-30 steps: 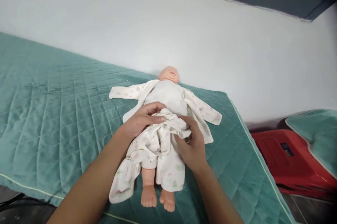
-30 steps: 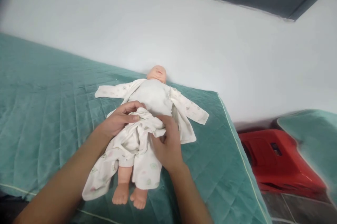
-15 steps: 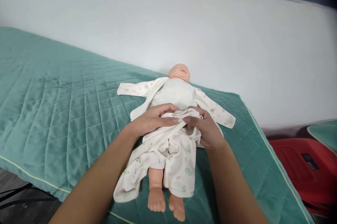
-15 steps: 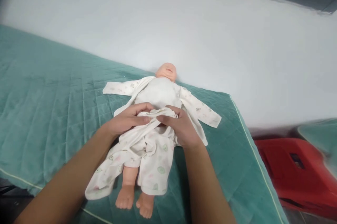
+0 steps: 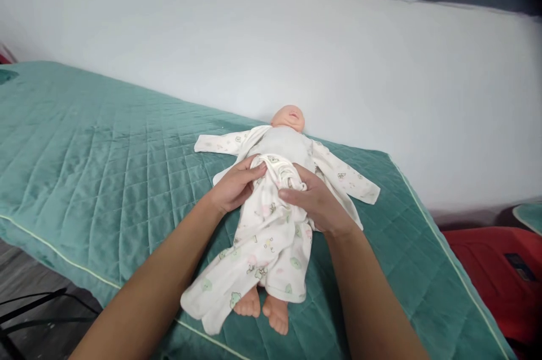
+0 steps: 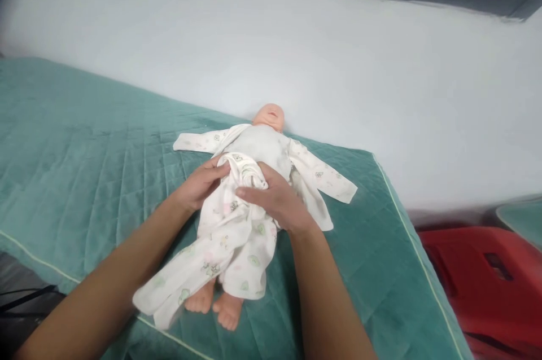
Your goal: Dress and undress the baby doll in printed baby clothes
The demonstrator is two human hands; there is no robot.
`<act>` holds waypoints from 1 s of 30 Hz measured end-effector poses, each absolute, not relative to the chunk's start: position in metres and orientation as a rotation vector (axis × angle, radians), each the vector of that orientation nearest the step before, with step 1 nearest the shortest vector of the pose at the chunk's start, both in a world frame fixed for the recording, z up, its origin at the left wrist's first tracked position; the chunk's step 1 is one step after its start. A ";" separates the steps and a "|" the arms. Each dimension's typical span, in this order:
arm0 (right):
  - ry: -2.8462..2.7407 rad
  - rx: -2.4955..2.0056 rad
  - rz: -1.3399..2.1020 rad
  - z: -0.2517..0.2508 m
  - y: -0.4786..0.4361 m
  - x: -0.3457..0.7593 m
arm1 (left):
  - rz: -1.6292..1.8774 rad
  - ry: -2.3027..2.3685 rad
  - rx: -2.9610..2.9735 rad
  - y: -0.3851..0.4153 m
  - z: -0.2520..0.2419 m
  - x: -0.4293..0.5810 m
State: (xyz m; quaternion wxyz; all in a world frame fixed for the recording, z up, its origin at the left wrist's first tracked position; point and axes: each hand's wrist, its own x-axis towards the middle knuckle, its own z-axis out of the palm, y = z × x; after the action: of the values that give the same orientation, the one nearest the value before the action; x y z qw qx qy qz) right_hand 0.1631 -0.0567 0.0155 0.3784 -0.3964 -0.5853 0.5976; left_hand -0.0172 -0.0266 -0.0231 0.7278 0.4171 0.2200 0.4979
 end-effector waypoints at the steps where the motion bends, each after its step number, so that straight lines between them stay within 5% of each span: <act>1: -1.586 -1.048 1.487 0.017 -0.058 0.162 | 1.126 0.509 0.914 -0.027 -0.024 -0.017; 8: -1.530 -1.034 1.522 0.012 -0.059 0.161 | 1.105 0.652 0.983 -0.031 -0.020 -0.018; 16: -1.253 -0.888 1.579 0.006 -0.054 0.165 | 0.675 0.613 1.349 -0.037 -0.008 -0.029; 25: -1.882 -1.090 1.544 0.022 -0.065 0.163 | 1.028 0.539 0.878 -0.042 -0.023 -0.023; 30: -1.704 -0.978 1.648 0.018 -0.066 0.168 | 1.058 0.535 0.818 -0.058 -0.014 -0.020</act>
State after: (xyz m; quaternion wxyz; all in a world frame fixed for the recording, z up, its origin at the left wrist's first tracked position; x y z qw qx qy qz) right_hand 0.1675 -0.0661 0.0177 0.2847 -0.3657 -0.6371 0.6159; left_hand -0.0198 -0.0578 -0.0139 0.7515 0.3747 0.2450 0.4846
